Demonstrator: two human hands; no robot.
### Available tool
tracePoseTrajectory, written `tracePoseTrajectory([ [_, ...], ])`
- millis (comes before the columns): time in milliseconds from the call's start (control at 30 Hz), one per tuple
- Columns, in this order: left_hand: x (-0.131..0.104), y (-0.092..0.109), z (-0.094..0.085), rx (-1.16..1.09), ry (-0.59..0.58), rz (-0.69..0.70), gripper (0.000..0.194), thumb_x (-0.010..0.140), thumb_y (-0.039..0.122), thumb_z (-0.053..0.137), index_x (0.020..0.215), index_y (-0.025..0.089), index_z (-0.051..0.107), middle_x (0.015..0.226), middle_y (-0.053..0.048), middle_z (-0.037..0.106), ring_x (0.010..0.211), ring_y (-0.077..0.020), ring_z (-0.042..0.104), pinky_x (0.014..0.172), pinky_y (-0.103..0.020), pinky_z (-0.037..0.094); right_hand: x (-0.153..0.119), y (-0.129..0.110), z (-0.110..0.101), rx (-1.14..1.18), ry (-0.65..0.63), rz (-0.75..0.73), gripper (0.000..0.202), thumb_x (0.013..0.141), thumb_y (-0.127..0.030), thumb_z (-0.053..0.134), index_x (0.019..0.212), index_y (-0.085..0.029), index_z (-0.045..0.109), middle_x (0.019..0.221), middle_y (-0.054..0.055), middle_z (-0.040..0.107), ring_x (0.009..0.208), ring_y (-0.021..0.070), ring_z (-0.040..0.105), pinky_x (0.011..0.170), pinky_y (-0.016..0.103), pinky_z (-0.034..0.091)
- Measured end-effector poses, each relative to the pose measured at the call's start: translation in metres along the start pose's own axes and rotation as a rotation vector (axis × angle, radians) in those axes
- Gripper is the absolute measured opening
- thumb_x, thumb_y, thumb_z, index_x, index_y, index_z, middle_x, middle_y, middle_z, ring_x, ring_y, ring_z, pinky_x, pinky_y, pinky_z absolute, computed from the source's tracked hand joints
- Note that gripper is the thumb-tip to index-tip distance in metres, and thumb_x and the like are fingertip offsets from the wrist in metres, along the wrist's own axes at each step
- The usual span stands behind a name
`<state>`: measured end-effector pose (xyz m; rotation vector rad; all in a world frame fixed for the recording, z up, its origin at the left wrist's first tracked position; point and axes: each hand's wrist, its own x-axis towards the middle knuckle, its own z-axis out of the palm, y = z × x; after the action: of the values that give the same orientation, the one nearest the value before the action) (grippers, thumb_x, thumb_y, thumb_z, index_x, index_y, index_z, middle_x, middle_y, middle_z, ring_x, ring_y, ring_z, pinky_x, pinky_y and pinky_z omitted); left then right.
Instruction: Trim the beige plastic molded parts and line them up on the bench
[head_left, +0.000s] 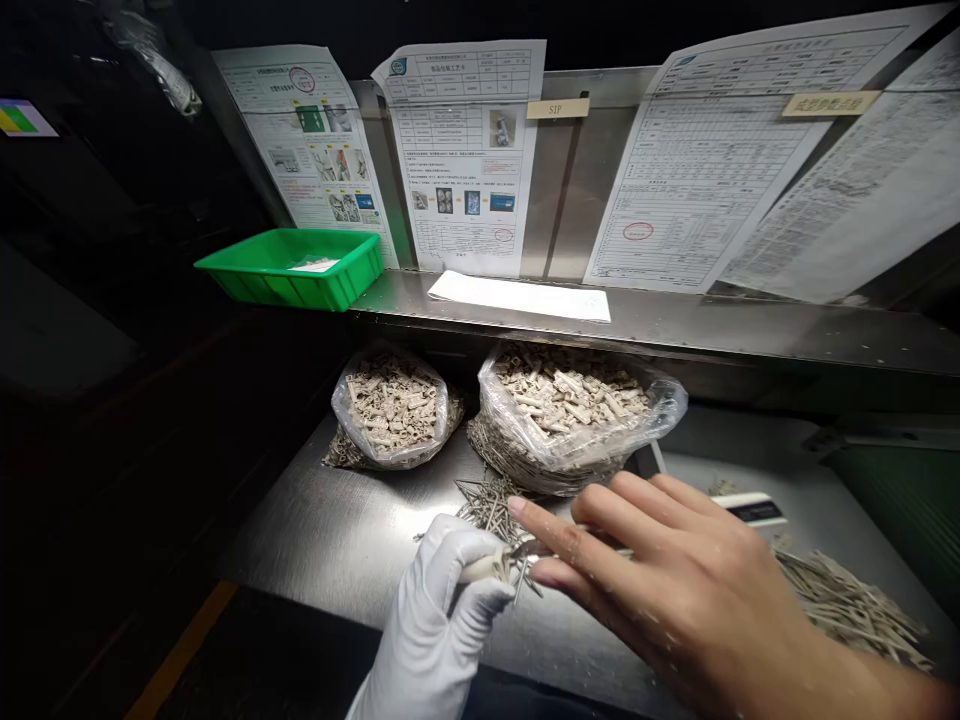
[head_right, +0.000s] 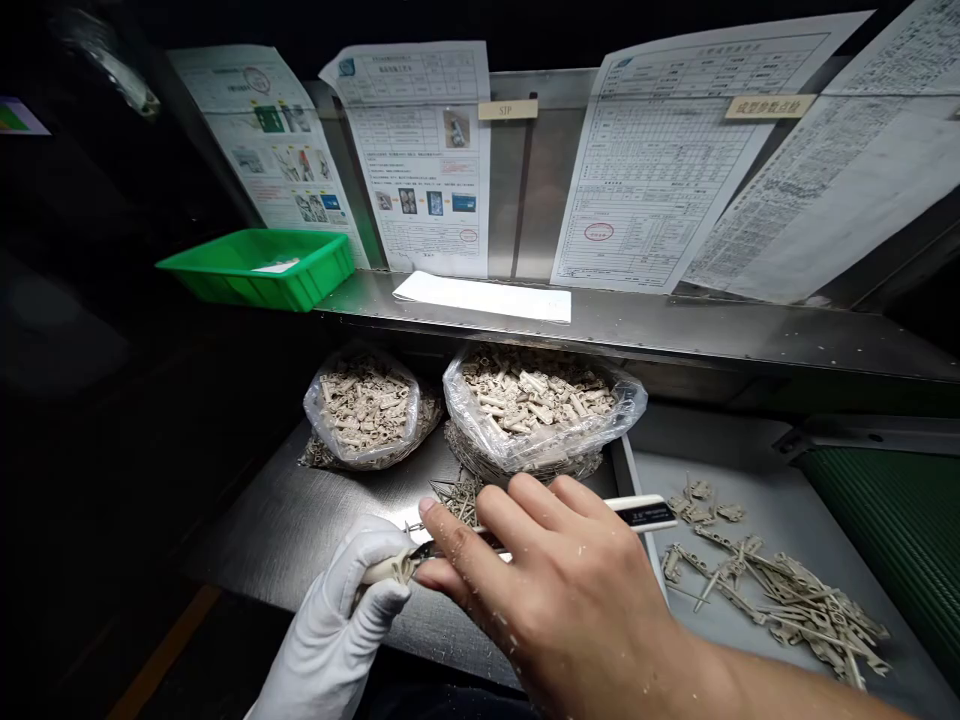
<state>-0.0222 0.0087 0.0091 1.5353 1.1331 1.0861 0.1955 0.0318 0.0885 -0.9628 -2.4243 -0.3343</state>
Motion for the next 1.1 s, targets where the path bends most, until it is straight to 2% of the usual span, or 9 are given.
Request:
tracePoseTrajectory([
  [100, -0.001, 0.000, 0.001, 0.043, 0.029, 0.061, 0.011, 0.104, 0.031, 0.060, 0.097, 0.028, 0.068, 0.094, 0.000, 0.061, 0.086, -0.0173, 0.061, 0.084, -0.027, 0.048, 0.012, -0.005, -0.009, -0.085, -0.017, -0.096, 0.028, 0.108, -0.024, 0.051, 0.108, -0.016, 0.077, 0.067, 0.001, 0.063, 0.060, 0.0192, 0.052, 0.055, 0.039, 0.030],
  [200, -0.001, 0.002, 0.001, 0.092, 0.025, 0.097, 0.012, 0.105, 0.028, 0.058, 0.098, 0.028, 0.067, 0.093, 0.000, 0.061, 0.083, -0.0164, 0.063, 0.081, -0.027, 0.050, 0.020, -0.010, -0.014, -0.145, -0.039, -0.146, 0.040, 0.103, -0.011, 0.040, 0.090, -0.019, 0.076, 0.062, 0.003, 0.062, 0.055, 0.0195, 0.050, 0.054, 0.039, 0.031],
  [333, 0.000, 0.003, -0.001, 0.096, 0.038, 0.107, 0.012, 0.103, 0.025, 0.059, 0.095, 0.026, 0.068, 0.092, -0.001, 0.061, 0.081, -0.0175, 0.065, 0.079, -0.028, 0.053, 0.029, -0.016, -0.017, -0.198, -0.041, -0.189, 0.041, 0.100, -0.009, 0.039, 0.079, -0.022, 0.071, 0.061, 0.003, 0.060, 0.053, 0.0186, 0.051, 0.055, 0.037, 0.033],
  [433, -0.002, 0.001, 0.000, 0.087, 0.053, 0.115, 0.013, 0.103, 0.023, 0.060, 0.093, 0.025, 0.068, 0.092, -0.002, 0.059, 0.082, -0.0182, 0.064, 0.078, -0.030, 0.053, 0.030, -0.015, -0.014, -0.150, -0.063, -0.179, 0.038, 0.098, -0.008, 0.038, 0.073, -0.023, 0.062, 0.059, 0.002, 0.056, 0.052, 0.0188, 0.049, 0.052, 0.037, 0.032],
  [533, -0.007, -0.003, 0.005, 0.086, 0.101, 0.179, 0.011, 0.104, 0.023, 0.060, 0.101, 0.028, 0.070, 0.096, -0.001, 0.058, 0.085, -0.0175, 0.063, 0.081, -0.029, 0.052, 0.026, -0.011, -0.009, -0.060, -0.072, -0.107, 0.033, 0.100, -0.012, 0.045, 0.071, -0.024, 0.055, 0.057, 0.000, 0.054, 0.051, 0.0177, 0.047, 0.050, 0.036, 0.031],
  [700, -0.012, -0.008, 0.013, 0.101, 0.280, 0.288, 0.012, 0.104, 0.032, 0.061, 0.109, 0.034, 0.072, 0.103, 0.000, 0.056, 0.082, -0.0141, 0.062, 0.077, -0.026, 0.051, 0.014, -0.007, -0.003, 0.032, -0.027, 0.009, 0.036, 0.110, -0.031, 0.051, 0.074, -0.024, 0.052, 0.056, -0.004, 0.053, 0.047, 0.0146, 0.046, 0.048, 0.035, 0.028],
  [800, -0.011, -0.007, 0.011, 0.077, 0.244, 0.264, 0.013, 0.101, 0.031, 0.066, 0.111, 0.036, 0.073, 0.103, 0.000, 0.062, 0.086, -0.0159, 0.065, 0.080, -0.026, 0.053, 0.004, -0.009, 0.003, 0.122, 0.026, 0.097, 0.031, 0.109, -0.034, 0.055, 0.080, -0.023, 0.058, 0.061, -0.003, 0.061, 0.052, 0.0144, 0.053, 0.051, 0.034, 0.035],
  [967, -0.011, -0.004, 0.013, -0.133, 0.258, 0.127, 0.018, 0.102, 0.033, 0.065, 0.113, 0.036, 0.079, 0.122, -0.002, 0.075, 0.116, -0.0255, 0.069, 0.107, -0.038, 0.051, -0.015, -0.012, 0.024, 0.435, 0.159, 0.377, 0.016, 0.102, -0.032, 0.069, 0.089, -0.024, 0.065, 0.073, -0.003, 0.071, 0.061, 0.0131, 0.066, 0.057, 0.026, 0.049],
  [1100, -0.013, -0.001, 0.016, -0.193, 0.209, 0.049, 0.020, 0.102, 0.035, 0.065, 0.114, 0.039, 0.080, 0.127, 0.000, 0.076, 0.118, -0.0244, 0.068, 0.111, -0.038, 0.049, -0.024, -0.019, 0.044, 0.721, 0.154, 0.524, 0.014, 0.100, -0.028, 0.072, 0.087, -0.024, 0.067, 0.074, -0.003, 0.073, 0.063, 0.0128, 0.071, 0.058, 0.020, 0.056],
])
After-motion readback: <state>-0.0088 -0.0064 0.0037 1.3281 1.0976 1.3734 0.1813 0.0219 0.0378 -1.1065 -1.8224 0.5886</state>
